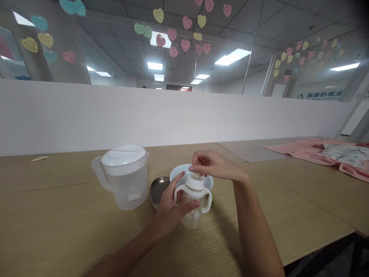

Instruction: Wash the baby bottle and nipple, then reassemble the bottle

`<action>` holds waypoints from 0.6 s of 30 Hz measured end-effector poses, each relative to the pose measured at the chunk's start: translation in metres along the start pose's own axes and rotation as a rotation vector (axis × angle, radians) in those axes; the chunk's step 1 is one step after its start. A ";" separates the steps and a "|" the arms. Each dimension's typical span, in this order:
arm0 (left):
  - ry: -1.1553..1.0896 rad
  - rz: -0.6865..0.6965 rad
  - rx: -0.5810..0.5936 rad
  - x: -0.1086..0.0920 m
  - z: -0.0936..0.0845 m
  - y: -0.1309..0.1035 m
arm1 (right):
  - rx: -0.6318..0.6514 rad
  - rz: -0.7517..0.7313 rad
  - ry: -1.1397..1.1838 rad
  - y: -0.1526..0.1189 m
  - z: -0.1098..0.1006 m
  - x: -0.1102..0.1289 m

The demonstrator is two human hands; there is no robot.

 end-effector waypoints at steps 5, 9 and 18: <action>-0.020 -0.002 0.015 0.018 0.001 0.006 | 0.011 -0.082 -0.060 0.008 0.010 0.002; -0.009 0.009 0.029 0.027 -0.001 0.010 | 0.112 -0.201 0.146 0.002 0.012 0.008; 0.242 0.020 0.074 0.039 0.000 0.010 | -0.244 -0.213 0.388 0.002 -0.021 0.001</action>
Point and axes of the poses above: each hand's wrist, its own y-axis towards the middle knuckle, its own z-axis out of the palm, x = y × z, the point moved 8 cm from there along y, towards the middle knuckle, and after that the axes turned 1 degree about -x, right-handed, at the moved point
